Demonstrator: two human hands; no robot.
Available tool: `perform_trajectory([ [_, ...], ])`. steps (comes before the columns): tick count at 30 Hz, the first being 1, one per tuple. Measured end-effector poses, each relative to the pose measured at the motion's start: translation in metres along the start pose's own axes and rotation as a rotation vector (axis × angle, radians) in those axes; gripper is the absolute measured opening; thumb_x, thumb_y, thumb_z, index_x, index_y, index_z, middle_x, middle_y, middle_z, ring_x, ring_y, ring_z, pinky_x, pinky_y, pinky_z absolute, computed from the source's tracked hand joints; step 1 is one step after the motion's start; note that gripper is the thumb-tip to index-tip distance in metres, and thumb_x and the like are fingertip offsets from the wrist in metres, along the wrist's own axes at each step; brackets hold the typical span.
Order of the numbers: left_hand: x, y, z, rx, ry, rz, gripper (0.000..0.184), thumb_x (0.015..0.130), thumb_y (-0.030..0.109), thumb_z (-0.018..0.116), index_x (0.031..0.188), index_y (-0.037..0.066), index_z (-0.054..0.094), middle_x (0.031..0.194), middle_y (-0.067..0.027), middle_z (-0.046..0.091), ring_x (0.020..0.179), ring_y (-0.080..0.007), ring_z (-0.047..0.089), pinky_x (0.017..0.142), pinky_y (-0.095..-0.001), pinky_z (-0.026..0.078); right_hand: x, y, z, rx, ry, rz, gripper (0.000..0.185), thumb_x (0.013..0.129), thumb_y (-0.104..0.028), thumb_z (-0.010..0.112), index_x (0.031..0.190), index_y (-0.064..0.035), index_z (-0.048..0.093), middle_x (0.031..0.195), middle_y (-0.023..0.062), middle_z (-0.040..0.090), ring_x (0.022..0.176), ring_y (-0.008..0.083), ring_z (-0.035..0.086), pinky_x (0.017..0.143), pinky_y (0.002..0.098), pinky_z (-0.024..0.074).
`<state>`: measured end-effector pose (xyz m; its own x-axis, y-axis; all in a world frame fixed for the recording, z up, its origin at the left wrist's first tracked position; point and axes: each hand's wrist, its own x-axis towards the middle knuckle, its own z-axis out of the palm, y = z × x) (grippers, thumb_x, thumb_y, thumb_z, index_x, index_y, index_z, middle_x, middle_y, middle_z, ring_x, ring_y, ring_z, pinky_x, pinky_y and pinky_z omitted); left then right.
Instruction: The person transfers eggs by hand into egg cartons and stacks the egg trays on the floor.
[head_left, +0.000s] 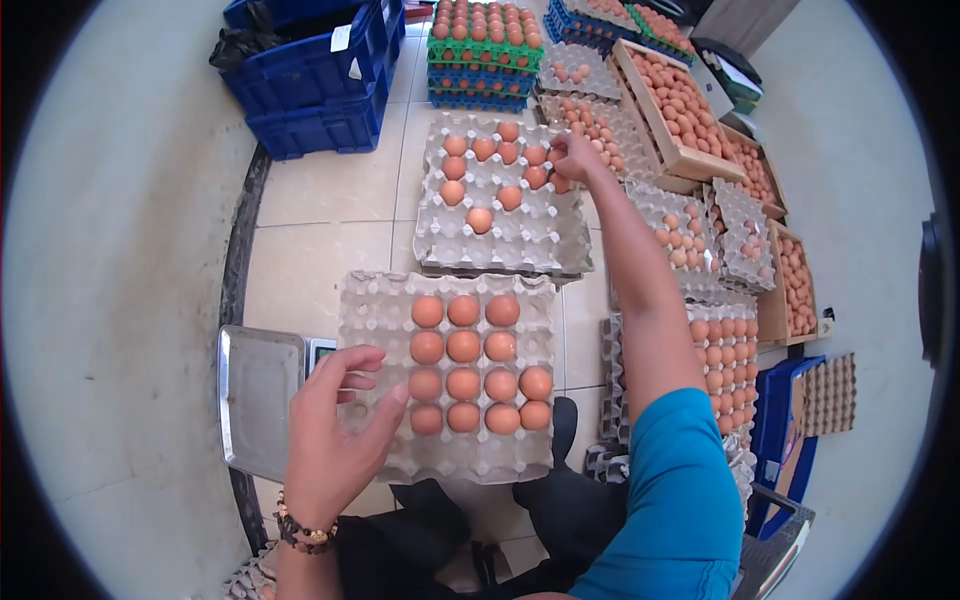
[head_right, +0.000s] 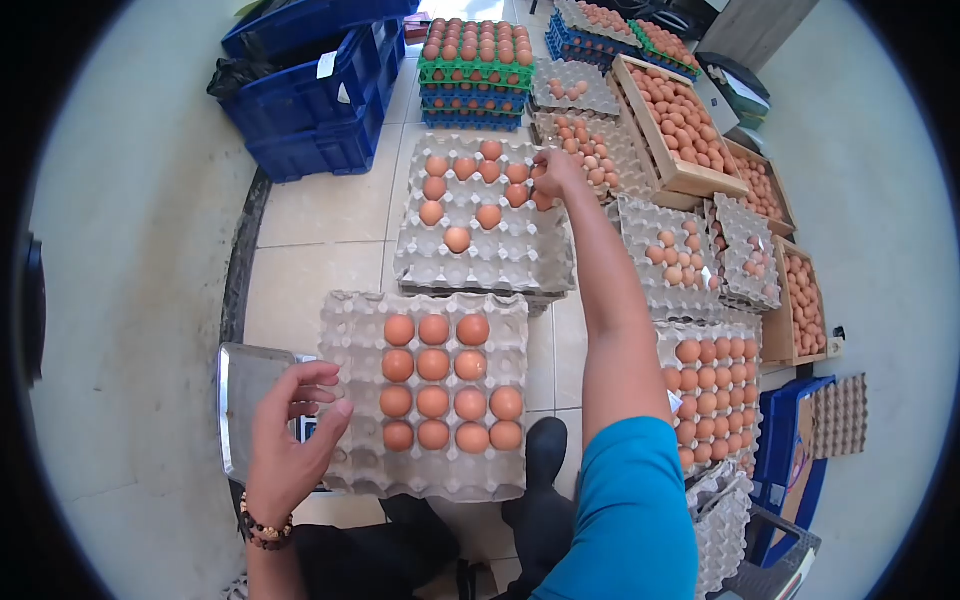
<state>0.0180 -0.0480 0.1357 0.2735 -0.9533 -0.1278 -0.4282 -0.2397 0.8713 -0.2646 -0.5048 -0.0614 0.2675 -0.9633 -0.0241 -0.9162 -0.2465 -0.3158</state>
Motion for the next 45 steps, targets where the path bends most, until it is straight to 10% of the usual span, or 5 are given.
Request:
perform_trajectory([
  [15,-0.006,-0.006,-0.01,0.002,-0.011,-0.023,0.036,0.084,0.014,0.075,0.115,0.001,0.064,0.106,-0.0115,0.068,0.09,-0.0201,0.064,0.08,-0.0327,0.05,-0.029,-0.006,-0.018,1.869,0.051,0.428,0.028,0.096,-0.034,0.061,0.106,-0.0081,0.062,0.086,0.0016,0.059,0.075,0.0165,0.057,0.067,0.0315,0.0551],
  [25,-0.005,-0.005,-0.008,0.008,-0.028,-0.025,0.036,0.084,0.013,0.075,0.116,0.002,0.064,0.106,-0.0101,0.068,0.091,-0.019,0.064,0.081,-0.0328,0.051,-0.011,-0.056,-0.016,-0.029,-0.046,0.062,0.045,0.072,-0.036,0.071,0.111,-0.0158,0.076,0.102,0.0142,0.075,0.1,0.0283,0.071,0.084,0.0386,0.0549],
  [32,-0.005,0.001,-0.01,0.024,-0.03,-0.014,0.035,0.085,0.011,0.074,0.118,0.004,0.063,0.106,-0.0071,0.068,0.092,-0.0149,0.062,0.083,-0.0303,0.05,-0.007,-0.037,-0.019,0.204,-0.075,-0.046,0.046,0.072,-0.03,0.073,0.112,-0.0054,0.074,0.098,0.0139,0.075,0.088,0.0256,0.072,0.077,0.0366,0.0566],
  [37,-0.006,-0.004,-0.004,0.044,-0.037,0.048,0.036,0.086,0.012,0.074,0.118,0.004,0.063,0.107,-0.0082,0.069,0.092,-0.0154,0.064,0.081,-0.0302,0.051,-0.071,-0.045,-0.057,0.949,-0.221,0.072,0.03,0.096,-0.03,0.067,0.091,-0.0015,0.071,0.067,0.0003,0.06,0.049,0.0048,0.051,0.043,0.0208,0.0372],
  [45,-0.007,0.015,0.024,-0.169,-0.052,0.368,0.059,0.084,0.011,0.075,0.139,0.006,0.054,0.115,-0.0096,0.067,0.1,-0.0174,0.066,0.089,-0.0316,0.054,-0.256,-0.143,-0.123,1.163,-0.695,-0.147,0.034,0.094,-0.035,0.07,0.092,-0.0007,0.069,0.062,-0.001,0.056,0.049,0.0059,0.051,0.042,0.0213,0.0376],
])
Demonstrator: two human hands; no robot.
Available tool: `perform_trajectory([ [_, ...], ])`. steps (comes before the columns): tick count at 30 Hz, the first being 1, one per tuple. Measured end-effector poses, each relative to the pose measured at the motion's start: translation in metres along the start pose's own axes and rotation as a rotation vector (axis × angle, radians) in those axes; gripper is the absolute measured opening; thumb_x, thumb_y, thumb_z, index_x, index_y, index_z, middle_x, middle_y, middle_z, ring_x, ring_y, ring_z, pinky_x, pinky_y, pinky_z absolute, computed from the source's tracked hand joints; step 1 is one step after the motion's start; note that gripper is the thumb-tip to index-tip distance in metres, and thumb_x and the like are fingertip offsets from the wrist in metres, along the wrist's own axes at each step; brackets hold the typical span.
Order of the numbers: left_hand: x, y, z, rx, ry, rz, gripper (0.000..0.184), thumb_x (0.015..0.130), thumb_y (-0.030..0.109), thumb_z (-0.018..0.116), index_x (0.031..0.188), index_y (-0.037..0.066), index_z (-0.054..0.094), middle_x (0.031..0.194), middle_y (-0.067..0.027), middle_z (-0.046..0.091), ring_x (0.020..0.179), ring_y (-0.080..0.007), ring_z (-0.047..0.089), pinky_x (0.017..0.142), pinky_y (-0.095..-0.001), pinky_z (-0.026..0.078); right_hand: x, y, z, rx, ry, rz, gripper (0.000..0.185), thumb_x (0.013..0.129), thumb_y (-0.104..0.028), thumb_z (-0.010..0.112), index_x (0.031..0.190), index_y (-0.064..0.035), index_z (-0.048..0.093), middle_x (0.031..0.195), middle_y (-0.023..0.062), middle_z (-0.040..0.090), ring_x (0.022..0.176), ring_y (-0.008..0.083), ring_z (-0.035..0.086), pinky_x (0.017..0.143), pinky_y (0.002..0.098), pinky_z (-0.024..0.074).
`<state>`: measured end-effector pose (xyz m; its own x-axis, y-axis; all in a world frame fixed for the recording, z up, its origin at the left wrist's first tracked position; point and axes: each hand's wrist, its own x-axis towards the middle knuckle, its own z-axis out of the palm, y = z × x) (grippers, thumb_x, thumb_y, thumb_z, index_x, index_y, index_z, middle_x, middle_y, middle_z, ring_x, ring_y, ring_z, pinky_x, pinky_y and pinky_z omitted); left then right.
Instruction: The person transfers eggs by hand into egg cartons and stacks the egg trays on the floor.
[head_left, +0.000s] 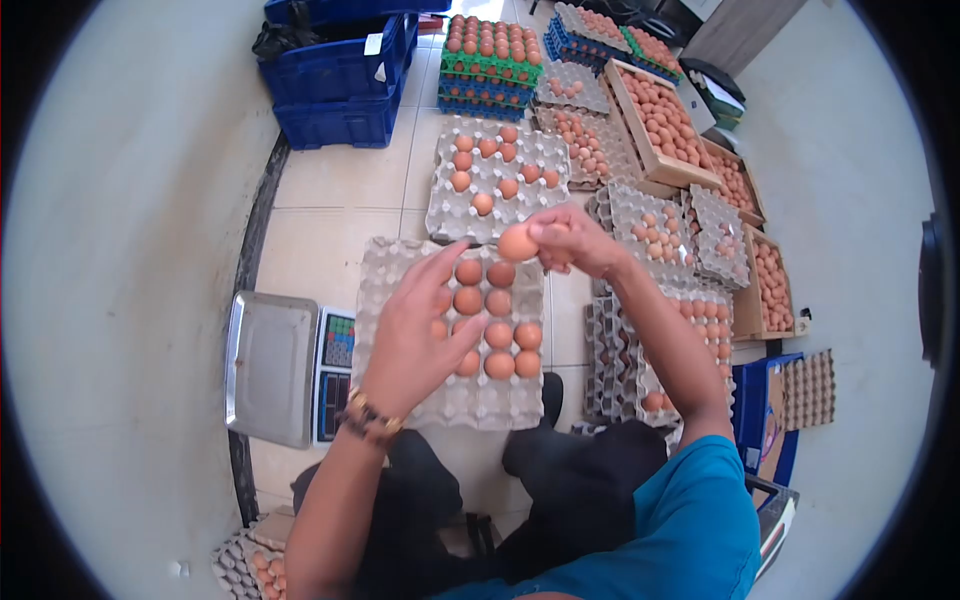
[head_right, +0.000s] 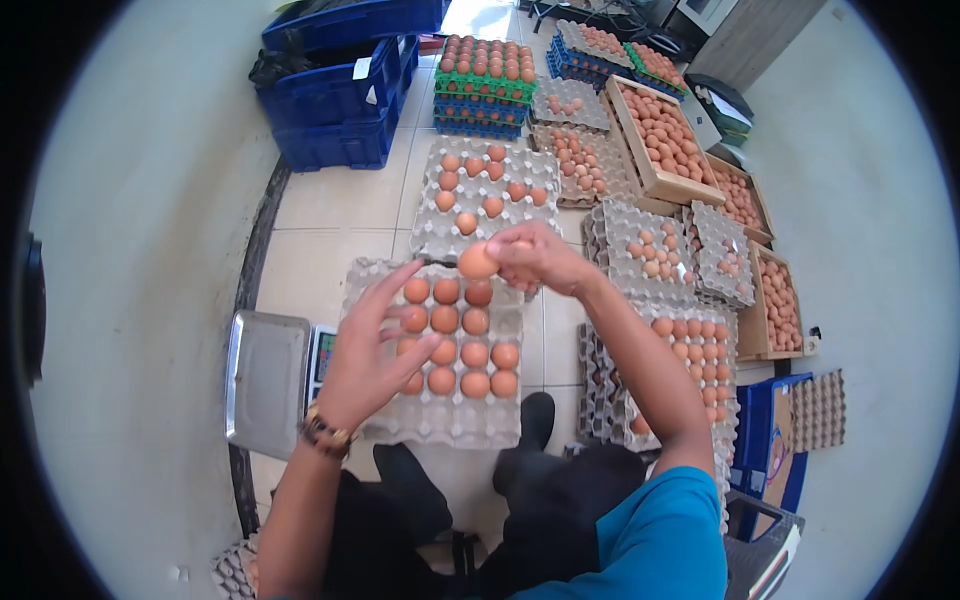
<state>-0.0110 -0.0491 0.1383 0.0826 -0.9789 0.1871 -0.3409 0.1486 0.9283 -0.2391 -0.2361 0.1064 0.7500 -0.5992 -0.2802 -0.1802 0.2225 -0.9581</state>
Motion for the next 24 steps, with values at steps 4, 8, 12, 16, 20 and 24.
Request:
perform_trajectory([
  [4,-0.007,0.002,0.019,-0.145,-0.127,0.008,0.063,0.084,0.008,0.074,0.142,0.005,0.051,0.12,-0.0109,0.066,0.105,-0.0205,0.068,0.09,-0.0311,0.056,-0.041,-0.025,0.078,-0.108,-0.068,-0.004,0.035,0.096,-0.034,0.068,0.087,-0.0004,0.067,0.062,0.0005,0.056,0.048,0.0066,0.049,0.043,0.0224,0.0376],
  [8,-0.011,-0.007,0.016,-0.52,-0.271,-0.062,0.053,0.087,0.004,0.072,0.137,0.0,0.053,0.126,-0.0155,0.063,0.105,-0.0227,0.068,0.09,-0.0309,0.057,-0.068,-0.032,0.113,-0.019,0.111,0.085,0.048,0.1,-0.047,0.056,0.086,-0.0022,0.064,0.075,0.005,0.061,0.059,0.0105,0.055,0.053,0.0242,0.0454],
  [12,-0.024,0.015,-0.021,-0.99,-0.363,-0.23,0.05,0.1,0.02,0.059,0.139,-0.006,0.044,0.134,-0.025,0.056,0.115,-0.0276,0.065,0.099,-0.034,0.055,-0.095,-0.048,0.133,0.418,0.161,0.118,0.052,0.103,-0.046,0.037,0.121,-0.0004,0.054,0.114,0.0168,0.06,0.094,0.0234,0.063,0.086,0.038,0.0526],
  [16,-0.041,0.024,-0.041,-1.429,-0.451,-0.312,0.062,0.103,0.036,0.048,0.145,-0.008,0.035,0.144,-0.032,0.043,0.129,-0.0356,0.054,0.108,-0.0392,0.048,-0.113,-0.05,0.158,0.527,0.166,-0.097,0.043,0.099,-0.027,0.039,0.128,0.0032,0.05,0.116,0.0208,0.061,0.106,0.0283,0.064,0.095,0.0418,0.0518],
  [20,-0.056,0.022,-0.041,-1.522,-0.453,-0.271,0.06,0.103,0.037,0.047,0.143,-0.007,0.037,0.143,-0.0327,0.043,0.132,-0.0374,0.051,0.111,-0.0413,0.046,-0.122,-0.049,0.191,0.421,0.233,-0.27,0.039,0.096,-0.012,0.047,0.13,0.0055,0.048,0.119,0.0219,0.06,0.111,0.0279,0.063,0.098,0.0393,0.0519],
  [24,-0.065,0.018,-0.041,-1.333,-0.373,-0.274,0.045,0.101,0.029,0.054,0.132,-0.004,0.047,0.135,-0.0253,0.051,0.128,-0.0309,0.054,0.106,-0.0376,0.05,-0.127,-0.036,0.205,-0.139,0.385,-0.49,0.044,0.089,-0.005,0.068,0.128,0.0051,0.05,0.12,0.0193,0.062,0.109,0.0219,0.064,0.094,0.0333,0.0543],
])
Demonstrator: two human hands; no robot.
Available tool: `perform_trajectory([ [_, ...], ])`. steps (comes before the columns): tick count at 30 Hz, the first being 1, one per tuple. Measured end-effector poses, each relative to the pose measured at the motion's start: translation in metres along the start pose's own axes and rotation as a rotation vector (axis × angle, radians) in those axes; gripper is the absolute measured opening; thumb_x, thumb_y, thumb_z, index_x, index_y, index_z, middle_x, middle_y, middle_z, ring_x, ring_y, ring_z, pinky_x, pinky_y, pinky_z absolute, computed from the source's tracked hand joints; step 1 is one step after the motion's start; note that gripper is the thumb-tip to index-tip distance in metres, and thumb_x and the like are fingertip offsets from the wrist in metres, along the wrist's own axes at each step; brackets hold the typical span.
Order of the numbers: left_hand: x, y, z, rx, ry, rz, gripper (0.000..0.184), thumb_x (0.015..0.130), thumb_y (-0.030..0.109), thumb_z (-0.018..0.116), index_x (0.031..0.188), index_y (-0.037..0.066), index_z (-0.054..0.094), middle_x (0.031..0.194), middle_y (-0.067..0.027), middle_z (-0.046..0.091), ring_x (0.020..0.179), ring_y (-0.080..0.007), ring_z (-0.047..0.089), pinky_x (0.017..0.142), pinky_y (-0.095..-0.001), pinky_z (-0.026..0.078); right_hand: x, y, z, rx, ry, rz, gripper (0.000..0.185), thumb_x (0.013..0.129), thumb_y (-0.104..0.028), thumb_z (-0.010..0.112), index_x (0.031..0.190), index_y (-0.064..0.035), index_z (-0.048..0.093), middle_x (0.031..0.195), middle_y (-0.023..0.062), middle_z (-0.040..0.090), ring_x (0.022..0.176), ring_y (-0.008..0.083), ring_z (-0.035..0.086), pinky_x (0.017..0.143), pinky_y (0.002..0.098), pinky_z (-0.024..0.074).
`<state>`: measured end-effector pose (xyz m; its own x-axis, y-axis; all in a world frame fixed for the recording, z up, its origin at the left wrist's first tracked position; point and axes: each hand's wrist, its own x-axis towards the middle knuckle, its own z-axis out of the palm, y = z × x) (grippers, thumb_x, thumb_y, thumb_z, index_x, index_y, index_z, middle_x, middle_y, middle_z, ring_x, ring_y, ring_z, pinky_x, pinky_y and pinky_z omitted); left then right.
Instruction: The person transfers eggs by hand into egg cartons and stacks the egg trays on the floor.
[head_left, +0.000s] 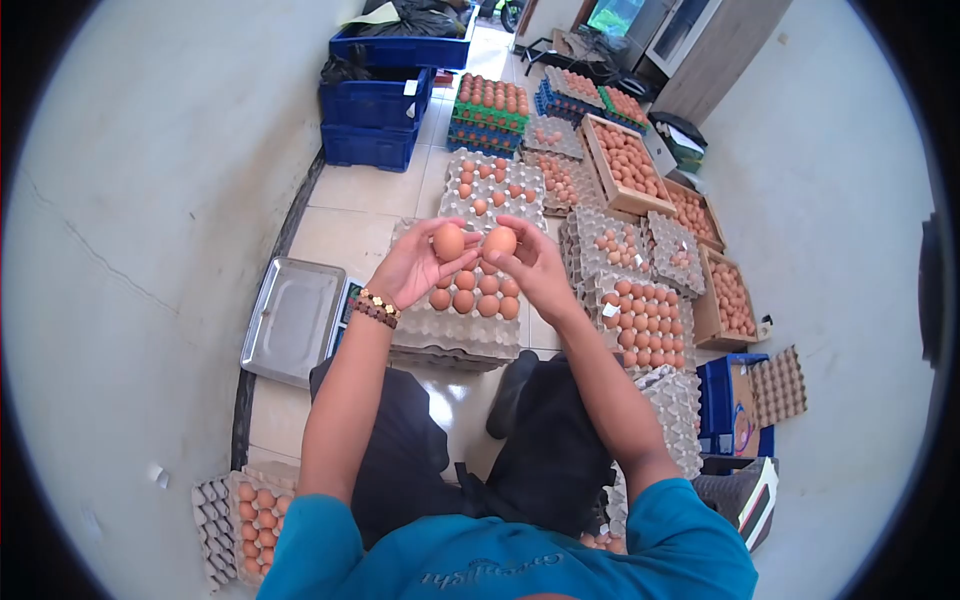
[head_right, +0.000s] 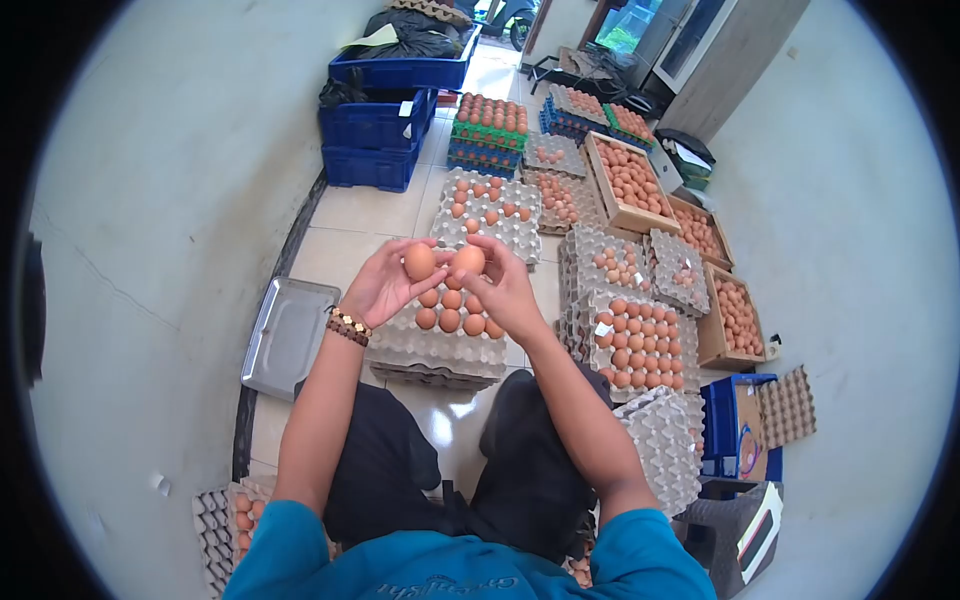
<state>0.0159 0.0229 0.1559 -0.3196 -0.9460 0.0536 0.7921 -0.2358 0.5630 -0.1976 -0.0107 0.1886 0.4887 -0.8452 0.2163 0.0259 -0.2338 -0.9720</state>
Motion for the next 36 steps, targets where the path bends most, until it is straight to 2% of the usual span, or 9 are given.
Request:
perform_trajectory([
  [4,-0.011,-0.007,-0.008,0.212,0.025,-0.016,0.034,0.097,0.017,0.064,0.126,0.002,0.053,0.126,-0.0156,0.059,0.117,-0.0219,0.062,0.101,-0.034,0.054,-0.012,-0.003,0.016,-0.163,0.038,-0.089,0.051,0.076,-0.012,0.086,0.117,0.0026,0.059,0.105,0.0137,0.069,0.094,0.0165,0.069,0.079,0.0307,0.0591],
  [8,-0.025,-0.011,0.003,0.256,0.054,-0.062,0.037,0.093,0.016,0.071,0.125,0.006,0.054,0.116,-0.0073,0.064,0.103,-0.0129,0.066,0.088,-0.0291,0.057,-0.013,-0.005,0.033,-0.359,0.096,-0.234,0.045,0.074,-0.011,0.086,0.111,0.0018,0.063,0.096,0.0138,0.071,0.085,0.0161,0.071,0.071,0.0289,0.0597],
  [12,-0.031,-0.026,-0.014,0.334,0.021,0.008,0.055,0.091,0.023,0.074,0.137,0.006,0.05,0.12,-0.0072,0.064,0.104,-0.0114,0.066,0.08,-0.0234,0.054,-0.012,0.004,0.041,-0.456,0.051,-0.303,0.046,0.072,-0.008,0.083,0.113,0.0004,0.063,0.098,0.0109,0.071,0.085,0.0181,0.071,0.074,0.03,0.0591],
  [19,-0.13,-0.035,0.013,0.356,0.267,0.294,0.058,0.084,0.028,0.081,0.13,0.002,0.058,0.09,0.0004,0.067,0.064,-0.002,0.058,0.049,-0.0166,0.044,-0.03,-0.019,0.059,-0.436,-0.287,-0.25,0.057,0.072,-0.001,0.084,0.123,-0.0012,0.058,0.116,0.0096,0.065,0.092,0.0155,0.066,0.078,0.0287,0.0559],
  [21,-0.173,-0.036,0.036,0.331,0.358,0.418,0.058,0.083,0.026,0.082,0.13,0.002,0.058,0.089,0.0006,0.066,0.061,-0.0013,0.055,0.046,-0.0155,0.041,-0.03,-0.01,0.042,-0.405,-0.318,-0.289,0.048,0.081,-0.003,0.077,0.125,0.0003,0.058,0.113,0.0088,0.064,0.089,0.0134,0.063,0.081,0.0272,0.0531],
  [25,-0.284,-0.054,0.061,0.383,0.67,0.579,0.052,0.086,0.018,0.078,0.132,0.006,0.057,0.094,-0.0006,0.066,0.059,0.0002,0.053,0.044,-0.0149,0.039,-0.022,-0.007,0.025,-0.446,-0.231,-0.275,0.029,0.098,-0.007,0.06,0.125,0.0021,0.06,0.107,0.0081,0.065,0.089,0.0133,0.062,0.081,0.0274,0.0511],
  [29,-0.386,-0.089,0.062,0.357,1.075,0.718,0.048,0.09,0.013,0.073,0.134,0.009,0.056,0.099,-0.0011,0.066,0.061,0.0003,0.053,0.046,-0.0148,0.039,-0.012,-0.006,0.017,-0.535,-0.161,-0.258,0.027,0.103,-0.014,0.056,0.123,0.0031,0.062,0.103,0.0098,0.067,0.087,0.0142,0.062,0.079,0.0272,0.0512],
  [33,-0.487,-0.134,0.035,0.295,1.847,0.86,0.05,0.087,0.017,0.078,0.132,0.01,0.058,0.099,-0.001,0.066,0.065,-0.0016,0.055,0.047,-0.0161,0.04,-0.008,0.001,0.011,-0.584,-0.158,-0.268,0.031,0.104,-0.02,0.055,0.123,0.0022,0.064,0.098,0.008,0.068,0.086,0.0126,0.062,0.077,0.0264,0.0513],
  [36,-0.576,-0.185,0.003,0.48,2.216,0.766,0.047,0.085,0.018,0.079,0.128,0.007,0.063,0.102,-0.0058,0.069,0.084,-0.0095,0.062,0.069,-0.0232,0.052,-0.005,0.006,0.008,-0.583,-0.172,-0.253,0.031,0.104,-0.021,0.055,0.121,0.0023,0.066,0.097,0.0077,0.068,0.084,0.0123,0.061,0.076,0.0265,0.0512],
])
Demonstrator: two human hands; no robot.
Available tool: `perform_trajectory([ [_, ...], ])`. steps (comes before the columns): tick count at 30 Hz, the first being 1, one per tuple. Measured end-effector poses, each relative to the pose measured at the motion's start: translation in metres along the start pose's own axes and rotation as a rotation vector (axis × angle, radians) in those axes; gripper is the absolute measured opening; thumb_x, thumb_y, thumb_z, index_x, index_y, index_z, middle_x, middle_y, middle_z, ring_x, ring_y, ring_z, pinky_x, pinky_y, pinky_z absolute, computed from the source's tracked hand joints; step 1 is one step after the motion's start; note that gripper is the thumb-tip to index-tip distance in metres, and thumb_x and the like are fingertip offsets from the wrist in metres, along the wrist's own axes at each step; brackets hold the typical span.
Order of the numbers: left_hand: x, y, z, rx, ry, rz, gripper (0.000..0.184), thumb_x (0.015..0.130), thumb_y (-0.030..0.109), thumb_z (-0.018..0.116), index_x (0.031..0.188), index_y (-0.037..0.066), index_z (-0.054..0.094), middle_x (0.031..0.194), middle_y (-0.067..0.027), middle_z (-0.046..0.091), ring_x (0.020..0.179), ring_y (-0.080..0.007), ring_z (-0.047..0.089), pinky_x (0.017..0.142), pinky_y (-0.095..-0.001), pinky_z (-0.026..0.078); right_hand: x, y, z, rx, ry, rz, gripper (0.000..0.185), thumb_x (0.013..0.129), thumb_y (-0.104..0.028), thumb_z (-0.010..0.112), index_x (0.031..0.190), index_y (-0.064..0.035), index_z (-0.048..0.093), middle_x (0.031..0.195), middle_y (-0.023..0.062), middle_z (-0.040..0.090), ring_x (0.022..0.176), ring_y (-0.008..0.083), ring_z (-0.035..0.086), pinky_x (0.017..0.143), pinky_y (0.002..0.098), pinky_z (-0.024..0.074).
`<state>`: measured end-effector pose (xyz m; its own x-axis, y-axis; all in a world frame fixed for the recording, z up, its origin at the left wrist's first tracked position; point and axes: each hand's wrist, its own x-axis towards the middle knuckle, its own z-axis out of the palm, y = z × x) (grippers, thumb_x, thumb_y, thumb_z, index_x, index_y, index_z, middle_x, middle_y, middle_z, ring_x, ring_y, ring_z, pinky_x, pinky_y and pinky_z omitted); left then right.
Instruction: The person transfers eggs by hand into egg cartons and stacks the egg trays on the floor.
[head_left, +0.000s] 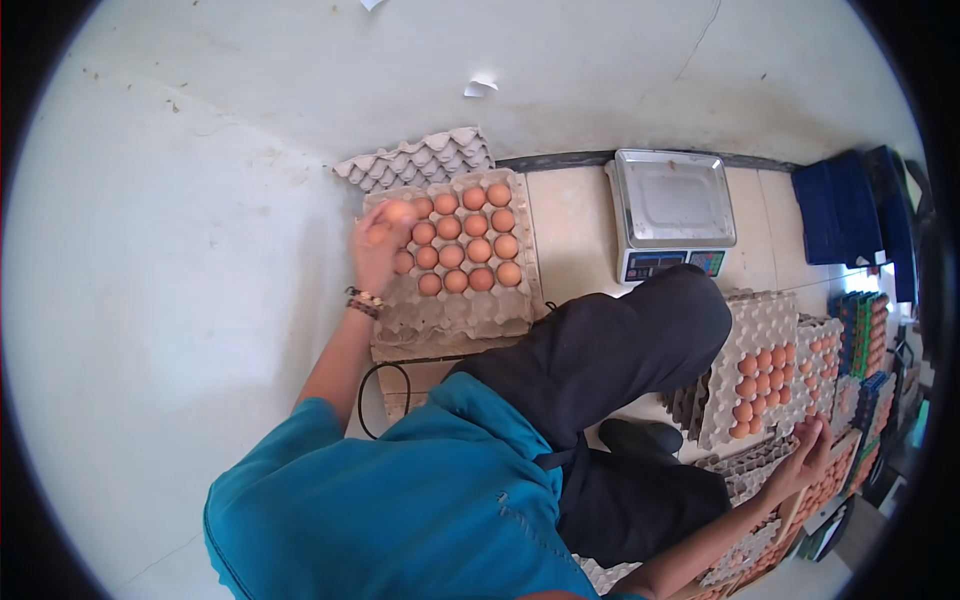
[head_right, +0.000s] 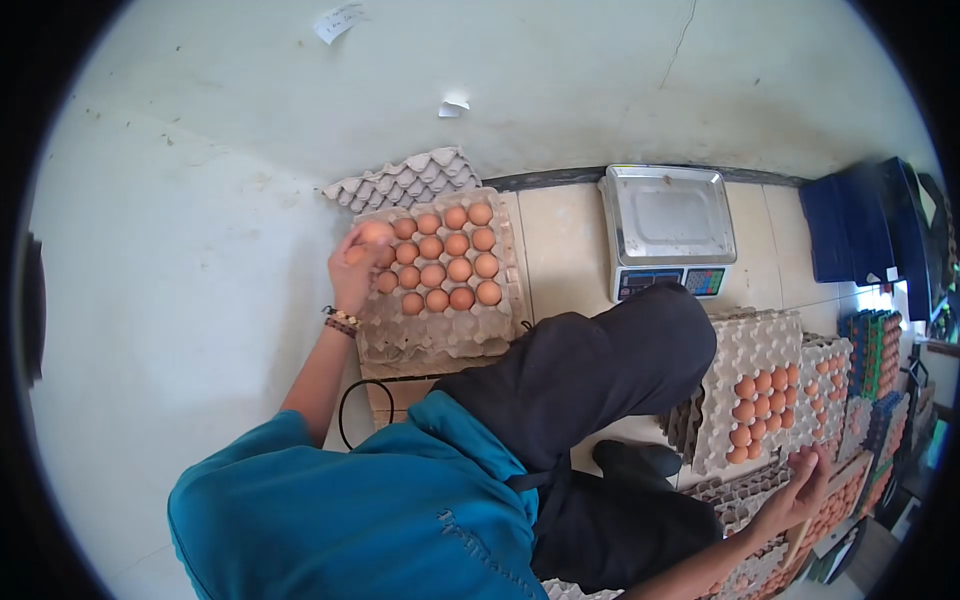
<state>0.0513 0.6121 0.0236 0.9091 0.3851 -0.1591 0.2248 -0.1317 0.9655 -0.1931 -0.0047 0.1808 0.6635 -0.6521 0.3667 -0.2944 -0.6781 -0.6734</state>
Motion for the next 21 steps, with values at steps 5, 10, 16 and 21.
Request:
perform_trajectory([
  [5,0.043,-0.059,-0.046,0.223,0.204,0.217,0.043,0.081,0.018,0.081,0.119,0.004,0.069,0.11,-0.0103,0.071,0.101,-0.0208,0.066,0.092,-0.0329,0.052,-0.001,0.004,0.002,-0.027,-0.019,0.036,0.03,0.105,-0.021,0.055,0.121,0.0027,0.065,0.098,0.0076,0.068,0.085,0.012,0.061,0.078,0.0269,0.0513],
  [10,0.052,-0.072,-0.047,0.661,0.221,0.281,0.042,0.083,0.021,0.078,0.12,0.003,0.069,0.112,-0.0137,0.072,0.097,-0.0253,0.068,0.088,-0.0338,0.053,-0.002,0.004,0.001,-0.021,-0.015,0.031,0.031,0.105,-0.022,0.053,0.12,0.0026,0.065,0.098,0.007,0.068,0.085,0.0114,0.06,0.078,0.027,0.0513],
  [16,0.058,-0.096,-0.066,-0.113,0.175,-0.065,0.046,0.089,0.029,0.073,0.124,0.001,0.062,0.092,-0.0042,0.065,0.089,-0.0168,0.059,0.09,-0.032,0.05,0.0,0.003,-0.004,-0.005,0.027,0.035,0.034,0.107,-0.024,0.049,0.119,0.0037,0.066,0.097,0.008,0.068,0.084,0.0124,0.061,0.078,0.0274,0.0501],
  [21,0.037,-0.087,-0.068,-0.458,0.118,-0.181,0.043,0.095,0.03,0.069,0.125,0.001,0.059,0.1,-0.003,0.06,0.09,-0.0133,0.057,0.089,-0.0325,0.05,-0.003,0.0,-0.006,0.078,0.054,0.059,0.035,0.107,-0.022,0.047,0.117,0.0059,0.066,0.099,0.0103,0.069,0.083,0.0126,0.059,0.079,0.0286,0.0496],
])
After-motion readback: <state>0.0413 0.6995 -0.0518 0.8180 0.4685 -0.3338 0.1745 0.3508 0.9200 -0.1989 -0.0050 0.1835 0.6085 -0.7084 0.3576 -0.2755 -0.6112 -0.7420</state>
